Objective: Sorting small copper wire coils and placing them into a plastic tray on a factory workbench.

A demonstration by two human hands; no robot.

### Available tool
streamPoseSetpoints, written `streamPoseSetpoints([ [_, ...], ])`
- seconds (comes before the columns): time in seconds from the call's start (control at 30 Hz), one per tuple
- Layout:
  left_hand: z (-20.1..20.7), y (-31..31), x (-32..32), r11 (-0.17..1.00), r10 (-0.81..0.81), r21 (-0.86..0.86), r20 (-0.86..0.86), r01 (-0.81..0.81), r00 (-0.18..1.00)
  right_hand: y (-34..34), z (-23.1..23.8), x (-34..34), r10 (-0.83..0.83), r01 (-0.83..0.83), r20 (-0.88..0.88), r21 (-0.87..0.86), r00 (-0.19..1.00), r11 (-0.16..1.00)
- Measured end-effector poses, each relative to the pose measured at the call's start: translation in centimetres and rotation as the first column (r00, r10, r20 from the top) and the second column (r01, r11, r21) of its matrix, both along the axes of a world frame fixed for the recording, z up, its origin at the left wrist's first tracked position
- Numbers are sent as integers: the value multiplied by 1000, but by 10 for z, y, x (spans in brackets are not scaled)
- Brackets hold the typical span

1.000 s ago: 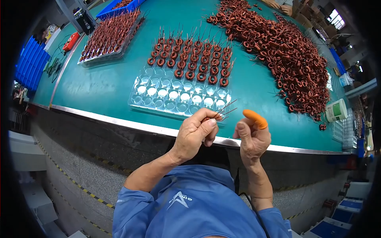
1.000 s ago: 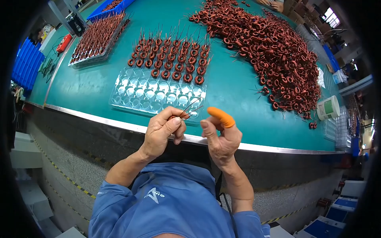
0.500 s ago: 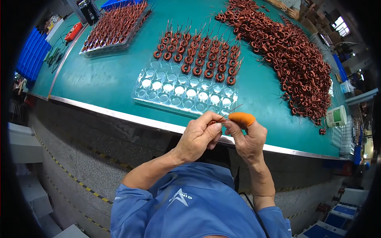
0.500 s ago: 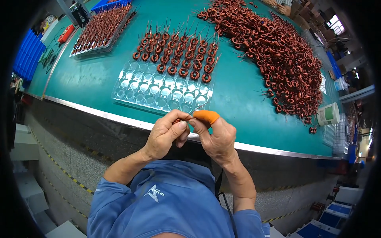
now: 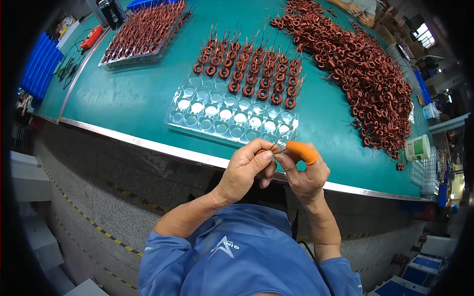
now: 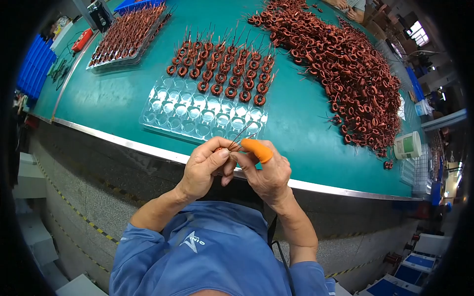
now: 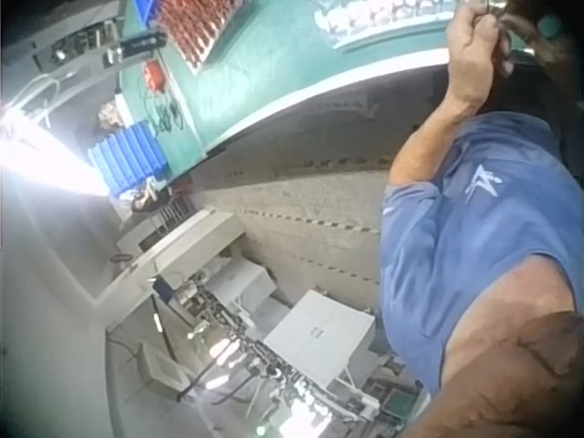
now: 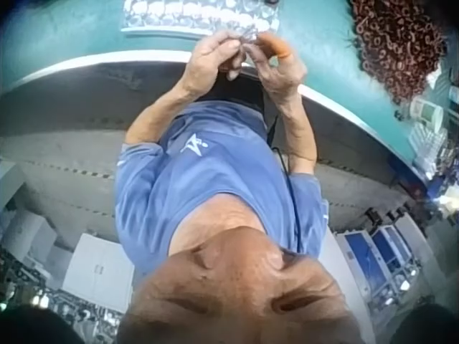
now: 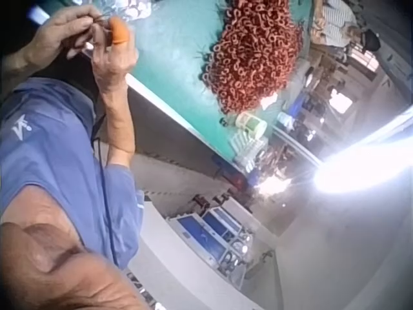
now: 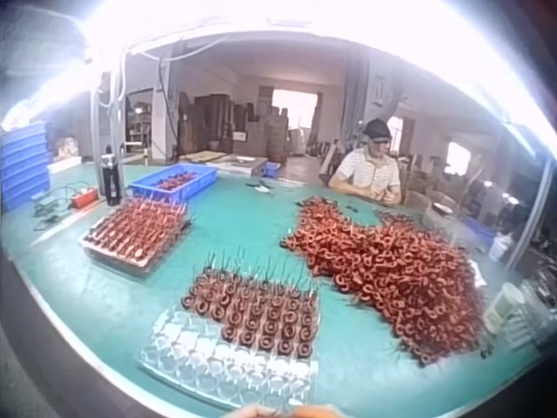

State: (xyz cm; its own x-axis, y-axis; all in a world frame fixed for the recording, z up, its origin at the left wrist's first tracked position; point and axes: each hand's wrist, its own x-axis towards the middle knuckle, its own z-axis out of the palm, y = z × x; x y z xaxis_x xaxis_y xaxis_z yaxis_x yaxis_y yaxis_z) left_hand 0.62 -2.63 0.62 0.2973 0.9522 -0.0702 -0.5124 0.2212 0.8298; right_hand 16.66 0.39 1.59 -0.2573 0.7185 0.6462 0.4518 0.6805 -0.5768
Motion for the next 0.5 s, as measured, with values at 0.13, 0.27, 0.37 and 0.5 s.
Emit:
streamPoseSetpoints([
  [0.13,-1,-2,1,998,0,-57,72,4,997,2,-2,0,-7,7,6,-16,1000,1000],
  [0.27,-2,-1,-3,999,49,-2,-94,-49,994,4,1,-5,38,-67,-106,-280,994,958],
  [0.37,1,2,-4,993,87,94,-201,-69,976,3,9,-8,21,-262,-412,-540,911,800],
  [0.5,7,10,-14,977,126,208,-393,-46,911,7,24,-12,71,-281,-357,-580,931,765],
])
